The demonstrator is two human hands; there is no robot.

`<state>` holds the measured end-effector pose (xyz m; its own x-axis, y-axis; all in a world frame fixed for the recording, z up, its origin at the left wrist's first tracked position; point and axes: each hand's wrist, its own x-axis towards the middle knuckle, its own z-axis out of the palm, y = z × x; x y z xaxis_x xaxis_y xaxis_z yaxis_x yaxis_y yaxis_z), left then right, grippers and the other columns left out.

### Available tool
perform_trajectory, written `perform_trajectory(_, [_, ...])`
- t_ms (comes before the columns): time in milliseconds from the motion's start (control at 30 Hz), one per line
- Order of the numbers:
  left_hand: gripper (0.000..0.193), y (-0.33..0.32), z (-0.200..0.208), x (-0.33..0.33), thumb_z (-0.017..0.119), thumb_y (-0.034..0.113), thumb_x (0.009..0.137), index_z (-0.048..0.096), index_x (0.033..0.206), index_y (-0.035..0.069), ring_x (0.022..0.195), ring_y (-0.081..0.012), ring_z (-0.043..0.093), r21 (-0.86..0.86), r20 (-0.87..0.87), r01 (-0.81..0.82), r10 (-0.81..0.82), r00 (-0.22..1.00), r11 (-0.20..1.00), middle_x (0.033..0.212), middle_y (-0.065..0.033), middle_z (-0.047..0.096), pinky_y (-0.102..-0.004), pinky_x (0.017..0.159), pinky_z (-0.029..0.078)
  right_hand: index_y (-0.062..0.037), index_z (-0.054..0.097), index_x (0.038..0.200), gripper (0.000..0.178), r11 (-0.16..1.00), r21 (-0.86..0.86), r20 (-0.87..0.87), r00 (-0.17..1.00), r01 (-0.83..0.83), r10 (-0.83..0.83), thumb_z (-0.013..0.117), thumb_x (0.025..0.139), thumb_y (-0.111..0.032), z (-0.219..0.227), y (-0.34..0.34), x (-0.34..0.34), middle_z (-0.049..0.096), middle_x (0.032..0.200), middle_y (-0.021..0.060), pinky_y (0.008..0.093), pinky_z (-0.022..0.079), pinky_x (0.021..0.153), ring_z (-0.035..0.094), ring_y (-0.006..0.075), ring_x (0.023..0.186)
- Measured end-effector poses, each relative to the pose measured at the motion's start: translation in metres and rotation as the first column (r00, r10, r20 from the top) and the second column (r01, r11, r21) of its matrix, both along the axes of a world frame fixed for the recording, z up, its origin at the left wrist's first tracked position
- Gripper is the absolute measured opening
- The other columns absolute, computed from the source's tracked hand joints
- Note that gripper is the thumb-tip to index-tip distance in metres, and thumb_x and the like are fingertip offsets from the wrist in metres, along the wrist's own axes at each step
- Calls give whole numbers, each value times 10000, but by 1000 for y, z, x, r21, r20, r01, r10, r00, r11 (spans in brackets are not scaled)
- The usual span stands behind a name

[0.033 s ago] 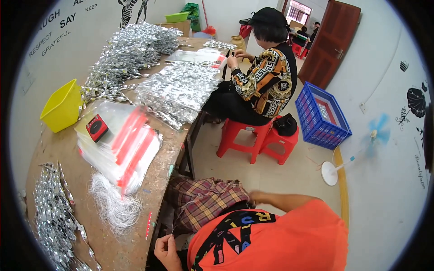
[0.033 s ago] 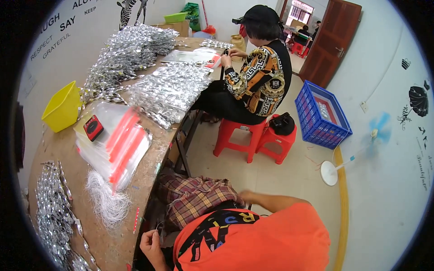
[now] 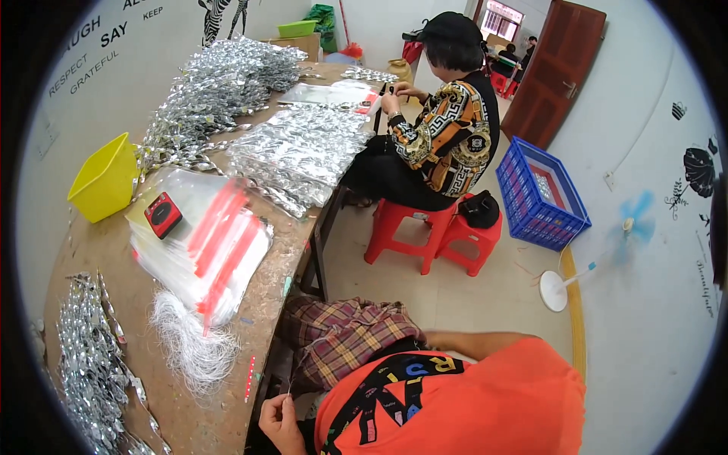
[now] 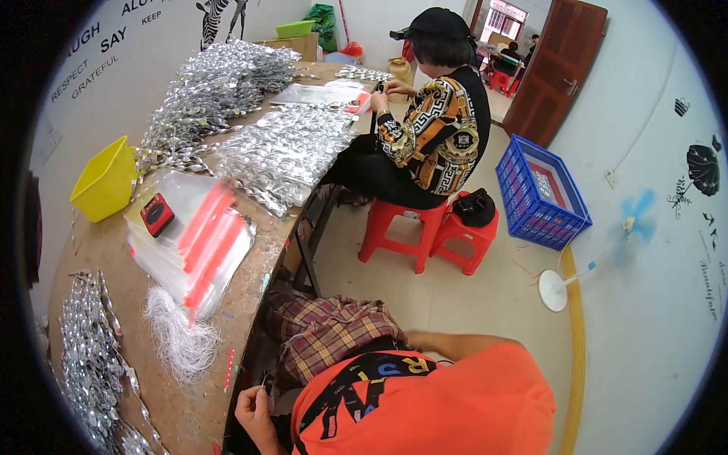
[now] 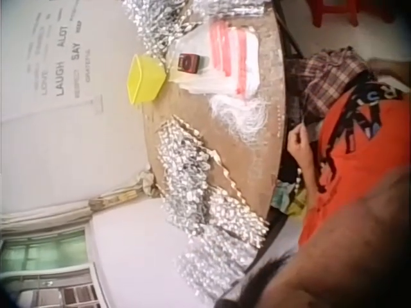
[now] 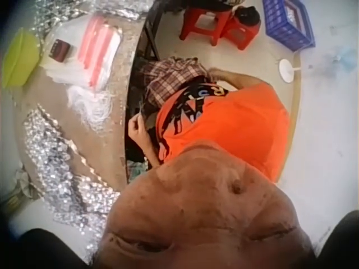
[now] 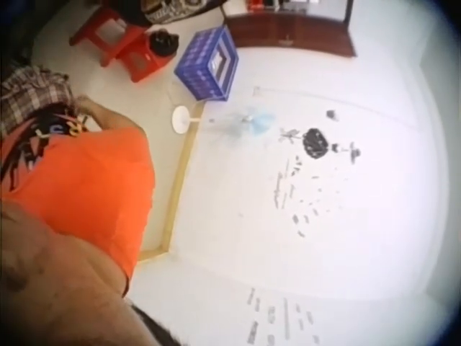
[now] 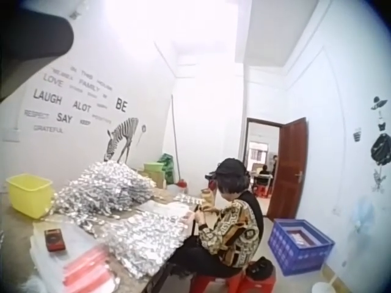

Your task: Assembling small toy components and ornaments at a factory workbench.

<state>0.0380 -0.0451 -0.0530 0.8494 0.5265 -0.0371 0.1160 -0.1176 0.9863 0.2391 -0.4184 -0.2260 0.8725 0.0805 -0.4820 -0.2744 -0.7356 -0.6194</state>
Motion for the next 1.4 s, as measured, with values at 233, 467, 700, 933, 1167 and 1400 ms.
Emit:
perform_trajectory(233, [54, -4, 0, 2, 587, 53, 826, 591, 808, 1, 586, -27, 421, -25, -11, 24, -24, 1000, 999, 669, 37, 504, -168, 519, 326, -122, 585, 1084, 326, 997, 34, -429, 900, -70, 78, 589, 802, -285, 6, 23, -19, 619, 1036, 102, 377, 477, 769, 595, 218, 922])
perform_trajectory(467, [59, -8, 2, 0, 586, 51, 826, 590, 803, -3, 577, -26, 422, 14, 23, -8, 7, 1000, 1000, 669, 34, 511, -168, 511, 324, -168, 588, 1079, 338, 984, 81, -768, 620, -159, 163, 606, 797, -354, 34, -60, -70, 609, 1094, 59, 401, 466, 798, 574, 188, 967])
perform_trajectory(700, [71, -9, 1, 7, 591, 58, 821, 598, 800, -10, 580, -32, 441, 54, 30, 59, -61, 998, 997, 686, 25, 530, -177, 510, 341, -93, 601, 938, 242, 939, -275, 495, 806, -208, 324, 617, 739, -231, 56, -51, 32, 631, 878, 135, 431, 474, 677, 605, 332, 813])
perform_trajectory(933, [71, -9, -5, 6, 593, 54, 818, 598, 782, -7, 583, -40, 447, 192, 24, 40, -46, 999, 981, 679, 17, 529, -190, 509, 348, -76, 570, 1060, 300, 395, 82, 781, 305, -915, 545, 599, 773, -157, 211, 213, -31, 600, 1013, 70, 368, 421, 759, 563, 238, 934])
perform_trajectory(1167, [96, 0, -8, -1, 567, 79, 849, 571, 789, 4, 530, -27, 398, -141, 7, -56, 58, 998, 988, 642, 30, 504, -183, 465, 295, -77, 560, 1003, 258, 225, 196, 528, 296, -954, 796, 585, 751, -125, 187, 268, -67, 620, 935, 94, 400, 448, 717, 581, 251, 936])
perform_trajectory(1400, [108, 6, -7, 1, 571, 102, 853, 567, 782, 20, 493, -14, 357, -157, -21, -57, 54, 998, 986, 624, 41, 483, -167, 437, 244, -122, 538, 747, 108, 255, -94, 849, 57, -962, 526, 592, 763, -213, 167, 276, -56, 498, 675, 9, 316, 338, 605, 517, 173, 665])
